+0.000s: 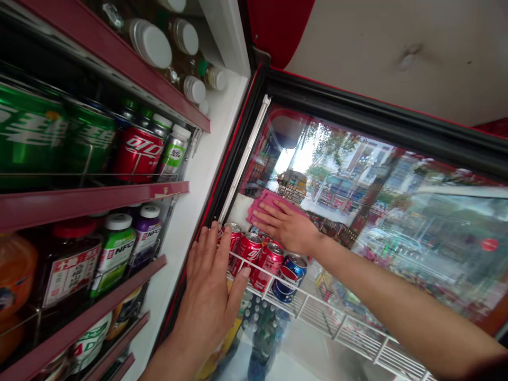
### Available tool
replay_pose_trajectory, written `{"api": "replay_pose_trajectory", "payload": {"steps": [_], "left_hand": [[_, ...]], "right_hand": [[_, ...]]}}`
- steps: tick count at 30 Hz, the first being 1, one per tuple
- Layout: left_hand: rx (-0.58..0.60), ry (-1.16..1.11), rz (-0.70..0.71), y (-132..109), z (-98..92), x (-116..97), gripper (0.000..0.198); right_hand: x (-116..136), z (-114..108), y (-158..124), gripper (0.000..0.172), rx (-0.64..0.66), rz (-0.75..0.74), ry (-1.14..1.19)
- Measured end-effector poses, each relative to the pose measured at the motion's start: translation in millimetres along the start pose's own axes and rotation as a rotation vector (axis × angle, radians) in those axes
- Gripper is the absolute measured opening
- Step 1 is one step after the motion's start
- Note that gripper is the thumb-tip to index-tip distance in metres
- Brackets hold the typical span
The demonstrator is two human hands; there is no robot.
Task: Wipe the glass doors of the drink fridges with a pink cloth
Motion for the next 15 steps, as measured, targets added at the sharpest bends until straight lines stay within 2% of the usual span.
{"api": "replay_pose_trajectory", "payload": {"steps": [4,7,10,15], "left_hand": [[0.013,0.016,0.011,-4,3.4,-13,0.086],[0.007,0.025,0.027,-1,8.0,-30,0.086],[-0.002,0.036,0.056,4,15.8,-51,0.084],[0.029,0.013,0.108,7,37.0,-84,0.085]], "right_hand": [[17,0,47,0.059,0.042,-0.038,-0.04],[21,-3,55,0.058,0.068,-0.027,-0.057],[16,-3,40,0.055,0.08,0.007,-0.06],[3,-3,-14,0.061,0.055,0.066,-0.014]]}}
Point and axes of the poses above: each hand's wrist, its own y-axis towards the middle knuckle, its own z-axis out of the palm, x = y × z, the point moved 6 cm from there along y, towards the middle knuckle, and after that the axes turned 13 degrees about z, right-handed, at the moved point
